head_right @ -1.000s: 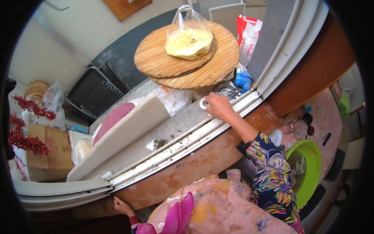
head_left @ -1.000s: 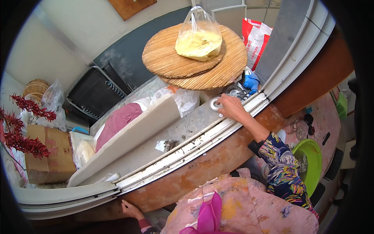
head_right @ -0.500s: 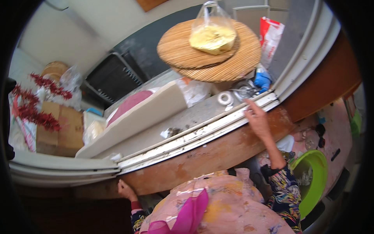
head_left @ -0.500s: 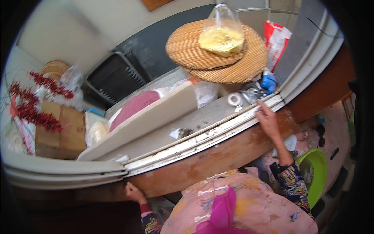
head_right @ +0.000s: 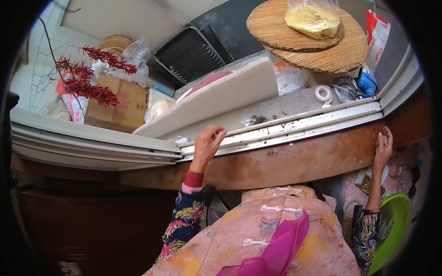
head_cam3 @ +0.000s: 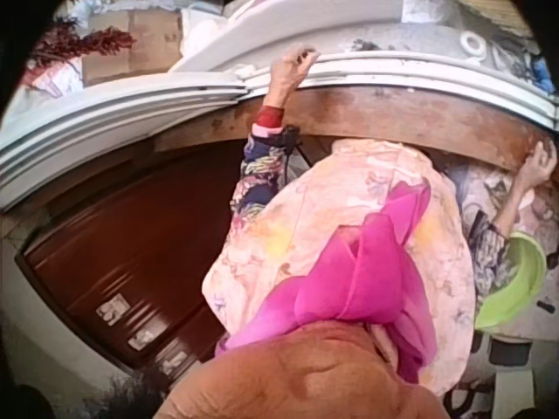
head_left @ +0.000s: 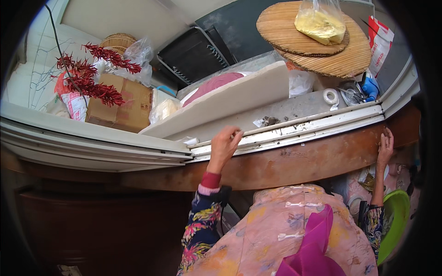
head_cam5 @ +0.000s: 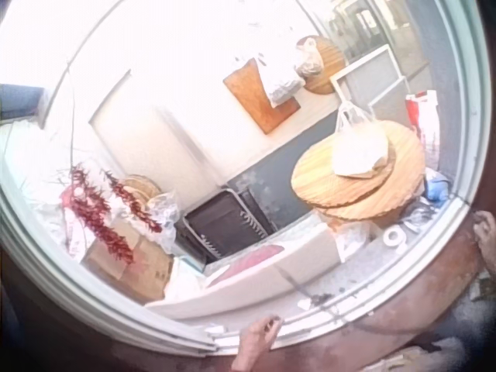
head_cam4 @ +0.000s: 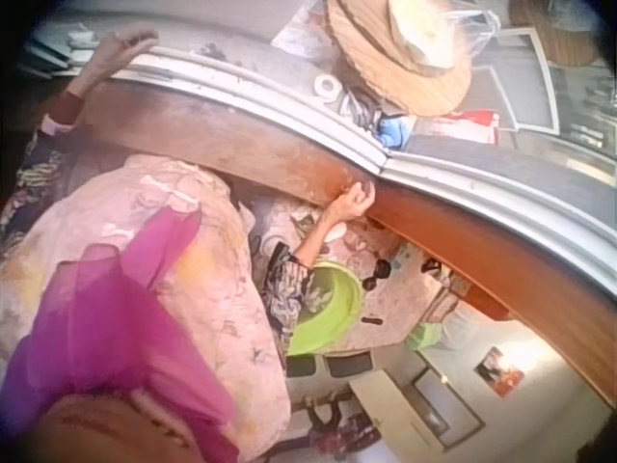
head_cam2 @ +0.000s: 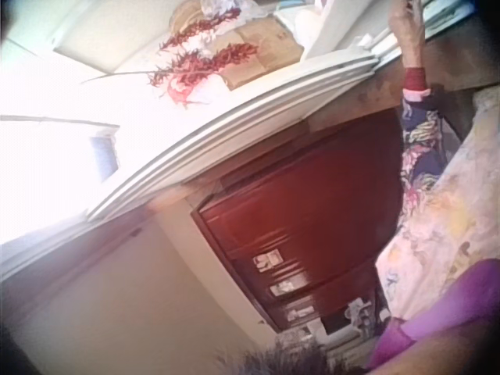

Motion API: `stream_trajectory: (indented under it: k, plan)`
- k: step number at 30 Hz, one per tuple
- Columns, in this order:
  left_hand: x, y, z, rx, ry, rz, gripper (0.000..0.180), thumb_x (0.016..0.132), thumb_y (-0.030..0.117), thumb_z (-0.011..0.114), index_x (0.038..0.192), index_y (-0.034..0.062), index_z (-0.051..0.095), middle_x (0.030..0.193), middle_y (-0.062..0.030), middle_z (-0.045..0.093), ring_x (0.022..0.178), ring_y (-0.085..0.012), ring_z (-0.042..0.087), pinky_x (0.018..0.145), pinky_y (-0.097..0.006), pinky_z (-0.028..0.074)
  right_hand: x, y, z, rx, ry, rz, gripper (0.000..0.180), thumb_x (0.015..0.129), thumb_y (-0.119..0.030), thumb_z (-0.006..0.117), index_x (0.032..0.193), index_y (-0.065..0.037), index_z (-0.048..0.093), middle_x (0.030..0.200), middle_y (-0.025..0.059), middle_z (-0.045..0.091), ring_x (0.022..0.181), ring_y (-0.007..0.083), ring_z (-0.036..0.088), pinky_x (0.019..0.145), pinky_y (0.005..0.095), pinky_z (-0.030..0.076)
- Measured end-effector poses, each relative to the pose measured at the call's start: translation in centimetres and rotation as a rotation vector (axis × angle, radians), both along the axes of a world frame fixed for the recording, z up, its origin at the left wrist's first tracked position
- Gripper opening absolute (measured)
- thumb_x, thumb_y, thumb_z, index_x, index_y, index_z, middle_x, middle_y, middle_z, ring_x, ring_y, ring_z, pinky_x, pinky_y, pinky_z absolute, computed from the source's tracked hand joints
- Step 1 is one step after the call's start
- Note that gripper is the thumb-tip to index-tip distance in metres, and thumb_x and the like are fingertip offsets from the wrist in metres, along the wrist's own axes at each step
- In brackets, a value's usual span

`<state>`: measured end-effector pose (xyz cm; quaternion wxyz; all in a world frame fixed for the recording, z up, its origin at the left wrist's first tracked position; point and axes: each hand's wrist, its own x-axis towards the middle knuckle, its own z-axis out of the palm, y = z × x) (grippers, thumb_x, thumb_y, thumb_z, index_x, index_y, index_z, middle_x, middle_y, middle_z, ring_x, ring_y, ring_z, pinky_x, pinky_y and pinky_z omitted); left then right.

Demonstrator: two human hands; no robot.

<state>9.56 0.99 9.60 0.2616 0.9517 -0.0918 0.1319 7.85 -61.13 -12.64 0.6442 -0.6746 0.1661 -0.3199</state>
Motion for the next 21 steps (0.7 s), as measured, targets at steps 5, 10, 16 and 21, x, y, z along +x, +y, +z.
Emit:
stream_trajectory:
  k: [5, 10, 16, 21]
  plan:
    - [5.0, -3.6, -0.7, 0.146, 0.167, -0.171, 0.021, 0.085, 0.020, 0.076, 0.103, 0.0091, 0.075, 0.093, -0.0098, 0.070, 0.073, -0.0246, 0.067, 0.070, -0.038, 0.053, 0.2, 0.9, -0.3, -0.153, -0.006, -0.017, 0.030, 0.104, -0.011, 0.061, 0.133, -0.004, 0.059, 0.087, -0.0064, 0.045, 0.072, 0.0031, 0.035, 0.063, 0.0194, 0.034]
    - [9.0, -6.7, -3.7, 0.375, 0.239, -0.376, 0.035, 0.084, 0.021, 0.074, 0.117, 0.0111, 0.073, 0.104, -0.0143, 0.071, 0.095, -0.0332, 0.069, 0.087, -0.045, 0.053, 0.0, 2.2, 0.7, -0.229, 0.108, -0.072, 0.027, 0.102, -0.009, 0.063, 0.128, -0.004, 0.062, 0.078, -0.0060, 0.032, 0.070, 0.0060, 0.032, 0.062, 0.0219, 0.033]
    - [12.0, -7.9, -6.8, 0.395, 0.404, -0.338, 0.031, 0.079, 0.022, 0.073, 0.104, 0.0048, 0.071, 0.100, -0.0185, 0.071, 0.098, -0.0381, 0.067, 0.085, -0.046, 0.053, -0.7, 3.1, 2.1, -0.307, 0.134, -0.113, 0.025, 0.101, -0.013, 0.064, 0.125, -0.005, 0.062, 0.077, -0.0021, 0.034, 0.070, 0.0096, 0.034, 0.062, 0.0264, 0.036]
    - [12.2, -8.2, -7.0, 0.281, 0.343, -0.283, 0.020, 0.078, 0.021, 0.071, 0.088, 0.0033, 0.067, 0.091, -0.0204, 0.069, 0.092, -0.0390, 0.067, 0.080, -0.048, 0.052, -0.9, 3.7, 3.0, -0.270, 0.141, -0.089, 0.022, 0.101, -0.013, 0.063, 0.122, -0.004, 0.063, 0.074, -0.0008, 0.036, 0.068, 0.0102, 0.035, 0.062, 0.0274, 0.037]
